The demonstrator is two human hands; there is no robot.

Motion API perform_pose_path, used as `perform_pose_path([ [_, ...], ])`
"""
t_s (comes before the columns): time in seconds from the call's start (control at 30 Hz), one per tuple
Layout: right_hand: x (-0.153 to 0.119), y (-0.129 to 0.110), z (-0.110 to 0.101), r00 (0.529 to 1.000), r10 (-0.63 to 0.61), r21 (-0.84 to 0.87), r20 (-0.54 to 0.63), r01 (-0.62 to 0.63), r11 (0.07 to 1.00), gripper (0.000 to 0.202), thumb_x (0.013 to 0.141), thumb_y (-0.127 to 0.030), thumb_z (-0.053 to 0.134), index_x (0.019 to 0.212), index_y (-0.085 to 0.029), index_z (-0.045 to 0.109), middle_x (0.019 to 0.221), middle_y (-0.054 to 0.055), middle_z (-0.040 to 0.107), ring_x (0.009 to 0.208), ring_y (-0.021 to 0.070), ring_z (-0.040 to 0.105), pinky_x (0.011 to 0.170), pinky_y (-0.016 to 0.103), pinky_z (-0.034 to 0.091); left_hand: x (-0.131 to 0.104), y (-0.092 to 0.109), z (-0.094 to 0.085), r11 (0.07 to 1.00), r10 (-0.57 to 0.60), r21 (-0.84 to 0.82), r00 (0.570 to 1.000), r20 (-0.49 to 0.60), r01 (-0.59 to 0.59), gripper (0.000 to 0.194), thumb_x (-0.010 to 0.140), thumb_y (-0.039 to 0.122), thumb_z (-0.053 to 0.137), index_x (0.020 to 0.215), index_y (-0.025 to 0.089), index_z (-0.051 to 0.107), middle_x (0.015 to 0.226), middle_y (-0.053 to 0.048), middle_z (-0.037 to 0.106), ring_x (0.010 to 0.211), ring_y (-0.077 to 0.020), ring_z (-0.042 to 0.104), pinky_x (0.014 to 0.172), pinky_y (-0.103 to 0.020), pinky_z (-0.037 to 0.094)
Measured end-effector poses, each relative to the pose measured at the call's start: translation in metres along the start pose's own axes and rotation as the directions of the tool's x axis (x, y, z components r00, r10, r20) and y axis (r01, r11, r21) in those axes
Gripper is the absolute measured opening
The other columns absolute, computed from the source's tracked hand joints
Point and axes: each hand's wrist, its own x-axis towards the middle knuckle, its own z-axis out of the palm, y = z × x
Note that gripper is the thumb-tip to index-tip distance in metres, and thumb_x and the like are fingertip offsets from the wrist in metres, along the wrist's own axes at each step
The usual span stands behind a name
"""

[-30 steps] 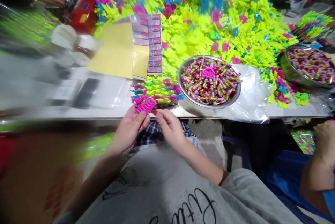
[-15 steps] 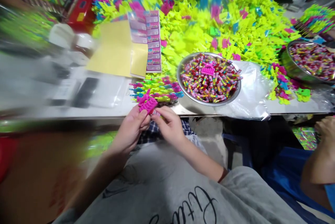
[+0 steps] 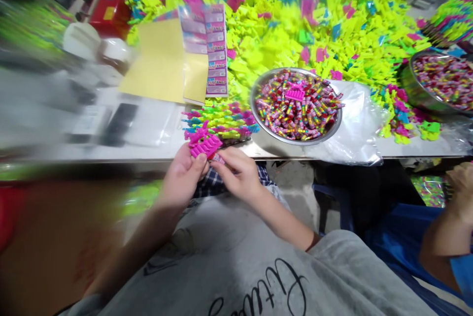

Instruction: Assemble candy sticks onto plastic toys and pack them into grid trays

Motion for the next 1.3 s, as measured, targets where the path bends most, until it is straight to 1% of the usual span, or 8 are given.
perform_pose_path([
  [0.17, -0.003, -0.003, -0.003, 1.0, -0.006, 0.002, 0.008, 0.006, 1.0, 0.013, 0.081, -0.022, 0.054, 0.09, -0.018, 0.063, 0.072, 0.003, 0.056, 0.066, 0.0133, 0.051, 0.06, 0.026, 0.042, -0.006, 0.002, -0.001, 0.997, 0.052, 0.047, 0.998, 0.027, -0.054, 0.032, 0.08, 0.029, 0.055, 0.109, 0.02, 0.046, 0.076, 0.002, 0.058, 0.063, -0.0073, 0.051, 0.06, -0.019, 0.041],
  [0.3, -0.006, -0.006, -0.005, 0.999, -0.036, 0.056, 0.024, 0.035, 0.998, 0.014, 0.08, -0.022, 0.056, 0.091, -0.02, 0.064, 0.071, 0.003, 0.058, 0.072, 0.0149, 0.055, 0.065, 0.028, 0.044, -0.004, 0.008, -0.012, 0.993, -0.098, 0.086, 0.97, 0.223, 0.081, 0.03, 0.079, 0.034, 0.055, 0.103, 0.018, 0.047, 0.049, 0.008, 0.048, 0.038, -0.0045, 0.038, 0.039, -0.017, 0.029],
  [0.4, -0.006, -0.01, -0.006, 0.997, -0.062, 0.081, 0.045, 0.058, 0.995, 0.019, 0.079, -0.021, 0.057, 0.097, -0.022, 0.063, 0.076, 0.002, 0.06, 0.078, 0.0151, 0.056, 0.07, 0.028, 0.045, -0.002, 0.014, -0.019, 0.989, -0.121, 0.12, 0.936, 0.329, 0.085, 0.023, 0.077, 0.038, 0.056, 0.084, 0.017, 0.048, 0.042, 0.008, 0.046, 0.035, -0.0049, 0.039, 0.037, -0.017, 0.027],
  [0.63, -0.004, -0.015, -0.005, 0.99, -0.126, -0.006, 0.062, 0.126, 0.992, 0.018, 0.08, -0.019, 0.056, 0.097, -0.017, 0.062, 0.07, 0.002, 0.056, 0.066, 0.0129, 0.051, 0.06, 0.026, 0.044, -0.005, 0.011, -0.01, 0.989, -0.105, -0.083, 0.978, 0.18, 0.121, 0.024, 0.074, 0.034, 0.062, 0.088, 0.019, 0.049, 0.046, 0.01, 0.039, 0.033, -0.0013, 0.026, 0.033, -0.015, 0.016],
  [0.8, -0.009, -0.018, -0.007, 0.99, -0.101, -0.08, 0.096, 0.109, 0.991, 0.018, 0.081, -0.017, 0.053, 0.098, -0.016, 0.06, 0.07, 0.003, 0.053, 0.066, 0.0125, 0.05, 0.059, 0.025, 0.043, -0.009, 0.005, -0.006, 0.98, -0.129, -0.143, 0.988, 0.09, 0.141, 0.023, 0.071, 0.029, 0.066, 0.085, 0.017, 0.052, 0.052, 0.009, 0.042, 0.039, -0.0012, 0.031, 0.039, -0.014, 0.028],
  [0.93, -0.013, -0.022, -0.007, 0.991, -0.073, -0.102, 0.116, 0.085, 0.991, 0.018, 0.082, -0.018, 0.051, 0.099, -0.016, 0.059, 0.073, 0.003, 0.054, 0.068, 0.0133, 0.051, 0.06, 0.025, 0.044, -0.012, 0.002, -0.008, 0.98, -0.128, -0.144, 0.989, 0.068, 0.137, 0.021, 0.071, 0.027, 0.065, 0.086, 0.019, 0.053, 0.057, 0.008, 0.045, 0.042, -0.0013, 0.036, 0.044, -0.014, 0.033],
  [1.17, -0.019, -0.023, -0.005, 0.985, -0.11, -0.158, 0.13, 0.13, 0.979, 0.019, 0.084, -0.017, 0.048, 0.101, -0.018, 0.056, 0.078, 0.005, 0.055, 0.073, 0.0145, 0.051, 0.064, 0.027, 0.045, -0.017, -0.001, -0.008, 0.964, -0.162, -0.198, 0.983, 0.088, 0.177, 0.02, 0.069, 0.028, 0.067, 0.08, 0.018, 0.053, 0.056, 0.008, 0.041, 0.038, -0.0003, 0.026, 0.035, -0.014, 0.021],
  [1.3, -0.021, -0.029, -0.007, 0.985, -0.091, -0.15, 0.145, 0.113, 0.982, 0.014, 0.084, -0.016, 0.049, 0.095, -0.016, 0.058, 0.074, 0.004, 0.052, 0.071, 0.0135, 0.049, 0.063, 0.025, 0.043, -0.022, -0.002, -0.007, 0.972, -0.149, -0.174, 0.986, 0.079, 0.161, 0.021, 0.071, 0.028, 0.066, 0.086, 0.02, 0.054, 0.056, 0.007, 0.041, 0.041, -0.0016, 0.03, 0.038, -0.014, 0.025],
])
